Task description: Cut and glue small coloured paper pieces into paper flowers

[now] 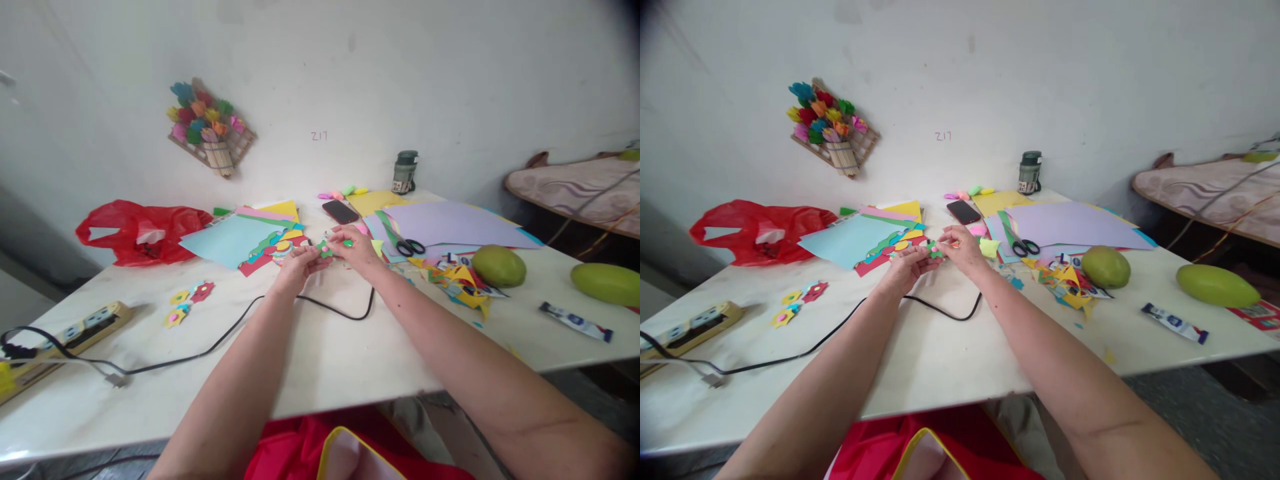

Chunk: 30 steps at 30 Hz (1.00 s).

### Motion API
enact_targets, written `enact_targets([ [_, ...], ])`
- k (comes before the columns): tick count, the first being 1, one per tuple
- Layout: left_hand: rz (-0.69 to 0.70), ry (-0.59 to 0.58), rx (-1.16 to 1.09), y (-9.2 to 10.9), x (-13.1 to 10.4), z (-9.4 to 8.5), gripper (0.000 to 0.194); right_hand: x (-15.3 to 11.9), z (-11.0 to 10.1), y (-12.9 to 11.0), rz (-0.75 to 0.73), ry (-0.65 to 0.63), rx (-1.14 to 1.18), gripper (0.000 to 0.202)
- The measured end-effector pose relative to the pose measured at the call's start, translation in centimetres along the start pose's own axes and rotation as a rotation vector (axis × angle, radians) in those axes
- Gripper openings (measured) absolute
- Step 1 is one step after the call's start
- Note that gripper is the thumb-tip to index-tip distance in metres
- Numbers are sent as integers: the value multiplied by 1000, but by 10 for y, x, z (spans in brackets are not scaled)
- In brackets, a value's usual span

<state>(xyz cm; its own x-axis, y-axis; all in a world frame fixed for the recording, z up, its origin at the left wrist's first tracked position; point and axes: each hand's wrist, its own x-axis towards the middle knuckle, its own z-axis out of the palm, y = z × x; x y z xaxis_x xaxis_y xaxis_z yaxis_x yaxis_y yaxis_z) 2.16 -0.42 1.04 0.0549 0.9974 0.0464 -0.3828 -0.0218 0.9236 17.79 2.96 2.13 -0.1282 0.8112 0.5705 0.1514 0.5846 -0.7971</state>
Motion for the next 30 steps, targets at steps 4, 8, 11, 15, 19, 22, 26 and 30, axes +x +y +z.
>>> enact_targets([
  [4,3,-3,19,1,0,0,19,-4,1,-7,171,-49,38,33],
  [8,11,-15,52,0,-1,0,21,-6,4,-10,360,-118,101,39],
  [11,12,-22,79,0,-2,1,24,-6,4,-12,413,-151,161,37],
  [15,7,-32,114,0,-3,2,27,-6,4,-13,460,-111,187,38],
  [19,-7,-46,139,0,-3,2,28,-6,4,-12,469,-97,207,40],
  [22,-4,-49,143,0,-3,2,27,-5,5,-9,462,-102,223,42],
  [26,-2,-42,128,1,-3,1,27,-4,3,-5,467,-107,290,45],
  [30,8,-39,118,1,-3,-1,27,-4,-1,-5,504,-136,316,45],
])
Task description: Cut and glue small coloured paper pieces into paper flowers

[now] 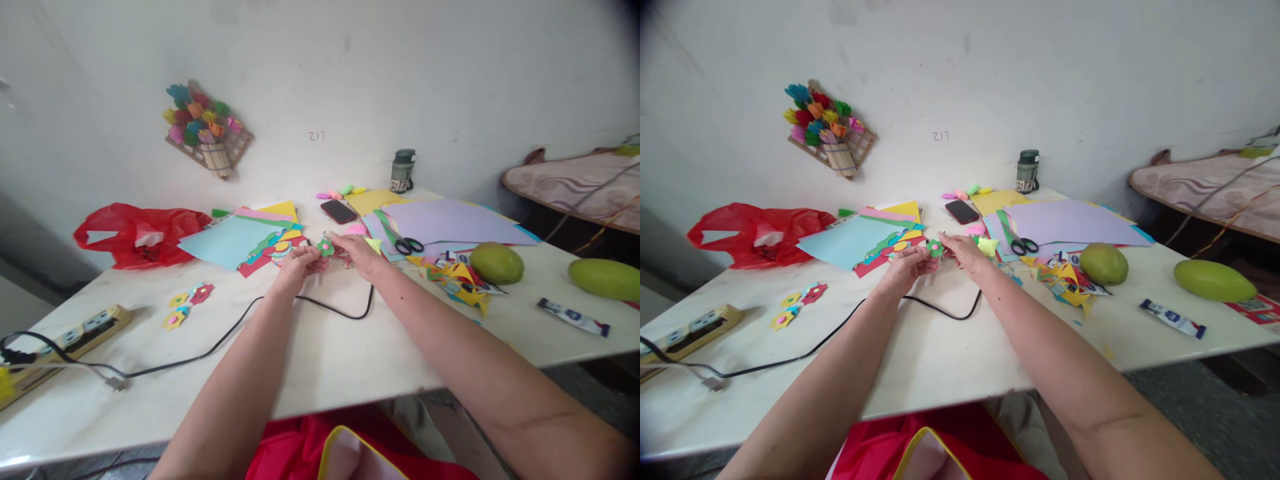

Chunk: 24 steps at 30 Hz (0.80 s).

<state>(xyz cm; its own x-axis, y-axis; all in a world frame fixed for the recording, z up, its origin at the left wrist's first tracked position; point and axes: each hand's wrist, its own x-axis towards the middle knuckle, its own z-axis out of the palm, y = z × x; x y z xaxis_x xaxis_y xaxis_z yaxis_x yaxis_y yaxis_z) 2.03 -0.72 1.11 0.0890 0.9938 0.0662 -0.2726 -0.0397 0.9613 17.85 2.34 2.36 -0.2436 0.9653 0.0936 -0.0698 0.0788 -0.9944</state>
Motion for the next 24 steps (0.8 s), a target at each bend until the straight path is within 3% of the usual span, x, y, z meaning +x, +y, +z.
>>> enact_targets([
  [24,6,-5,67,2,-3,5,33,-3,4,-1,-41,-32,-85,44],
])
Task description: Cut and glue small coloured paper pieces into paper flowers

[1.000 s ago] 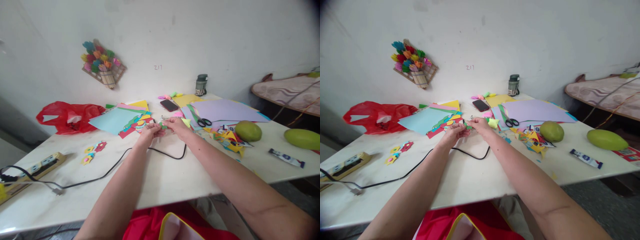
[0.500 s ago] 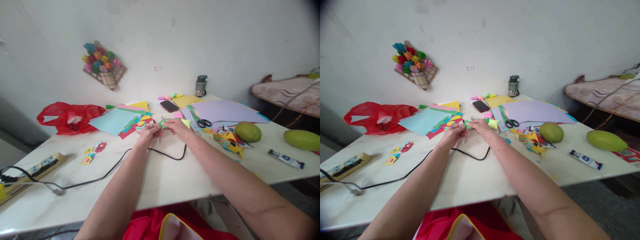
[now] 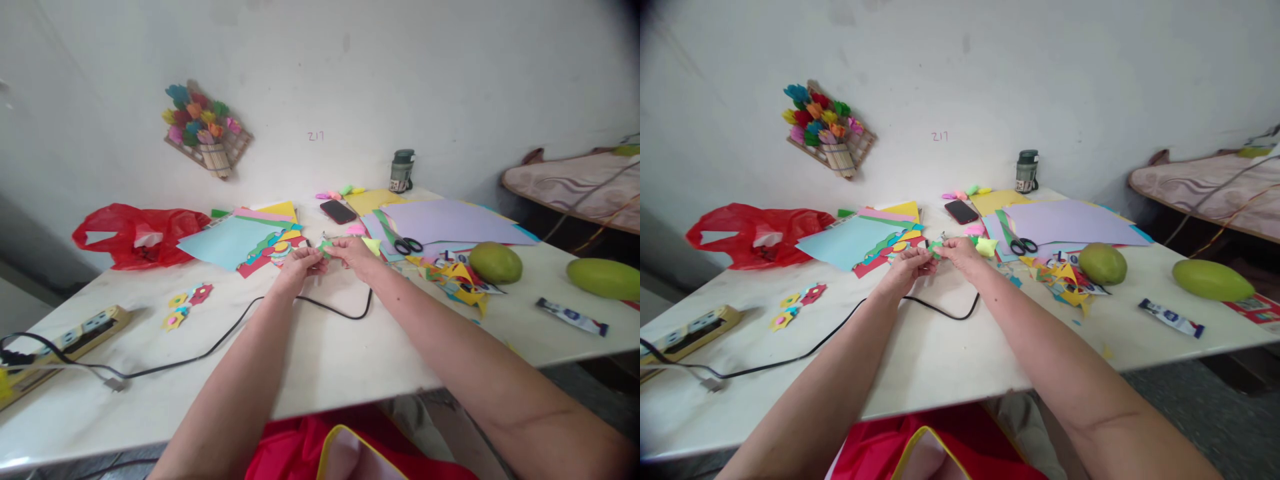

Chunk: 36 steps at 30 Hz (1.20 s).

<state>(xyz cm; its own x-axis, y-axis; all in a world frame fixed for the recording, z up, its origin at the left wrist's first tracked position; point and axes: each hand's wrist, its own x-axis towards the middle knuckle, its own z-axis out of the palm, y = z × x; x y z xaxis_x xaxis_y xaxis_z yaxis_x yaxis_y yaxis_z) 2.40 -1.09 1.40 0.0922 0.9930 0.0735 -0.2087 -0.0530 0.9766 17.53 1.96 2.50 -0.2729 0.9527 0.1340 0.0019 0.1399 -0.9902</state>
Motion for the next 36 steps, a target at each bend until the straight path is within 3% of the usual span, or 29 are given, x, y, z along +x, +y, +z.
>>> enact_targets([
  [3,5,10,2,0,0,-1,35,0,-1,0,29,-43,56,43],
  [7,7,25,-7,0,1,-2,38,1,-3,0,65,-6,132,45],
  [27,59,34,100,1,1,1,38,7,4,9,-8,84,-2,45],
  [36,100,32,115,-2,4,-1,41,7,0,11,17,-11,31,41],
])
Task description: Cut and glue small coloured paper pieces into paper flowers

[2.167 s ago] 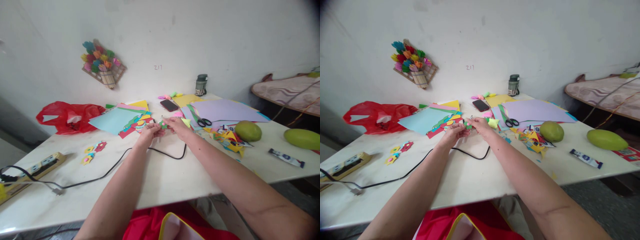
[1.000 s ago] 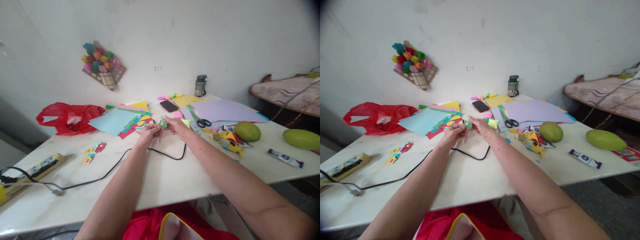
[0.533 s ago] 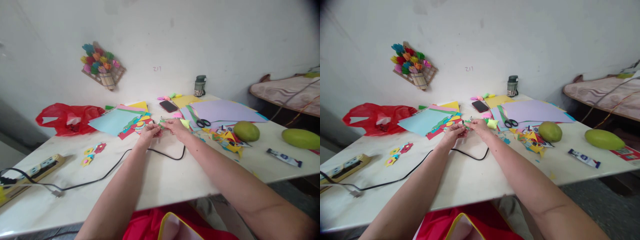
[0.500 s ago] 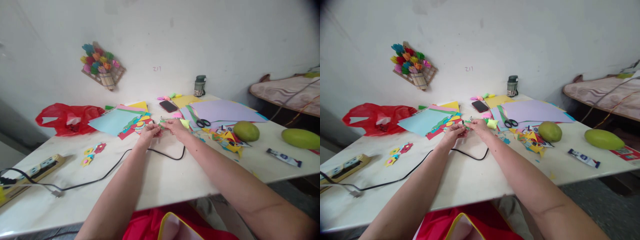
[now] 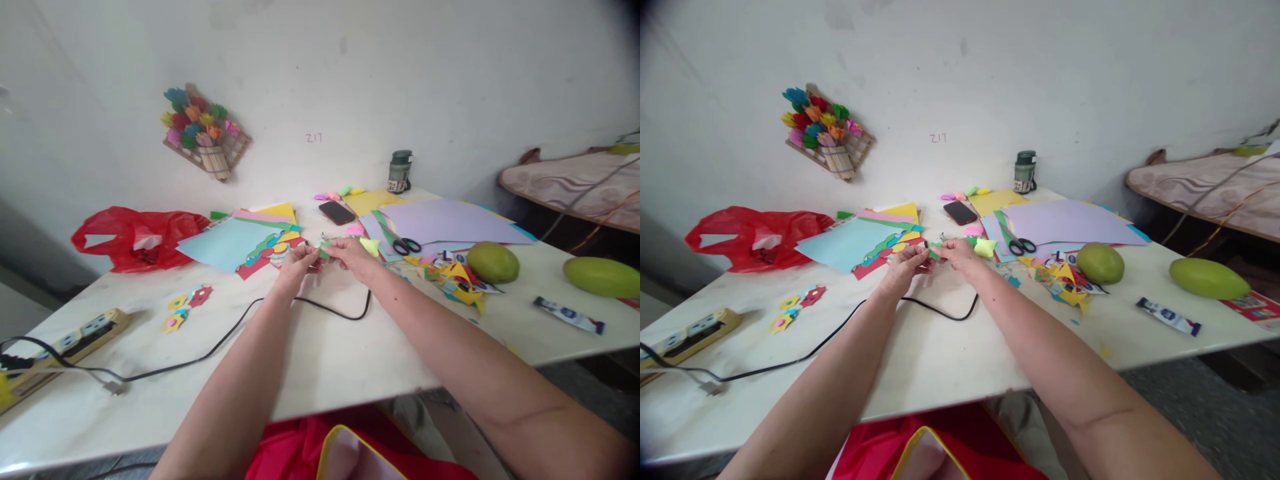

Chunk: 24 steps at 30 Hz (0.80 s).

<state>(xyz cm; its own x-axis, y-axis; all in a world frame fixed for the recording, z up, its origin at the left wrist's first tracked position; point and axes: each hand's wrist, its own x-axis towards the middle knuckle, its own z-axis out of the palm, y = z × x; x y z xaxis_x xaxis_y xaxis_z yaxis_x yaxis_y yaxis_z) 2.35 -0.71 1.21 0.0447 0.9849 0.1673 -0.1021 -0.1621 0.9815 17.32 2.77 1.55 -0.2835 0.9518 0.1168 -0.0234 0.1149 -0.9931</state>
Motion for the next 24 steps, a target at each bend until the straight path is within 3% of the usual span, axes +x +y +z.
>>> enact_targets([
  [10,51,55,48,2,0,2,44,-3,0,-6,67,25,154,44],
  [24,136,52,155,-4,4,1,37,2,2,2,-30,101,-16,46],
])
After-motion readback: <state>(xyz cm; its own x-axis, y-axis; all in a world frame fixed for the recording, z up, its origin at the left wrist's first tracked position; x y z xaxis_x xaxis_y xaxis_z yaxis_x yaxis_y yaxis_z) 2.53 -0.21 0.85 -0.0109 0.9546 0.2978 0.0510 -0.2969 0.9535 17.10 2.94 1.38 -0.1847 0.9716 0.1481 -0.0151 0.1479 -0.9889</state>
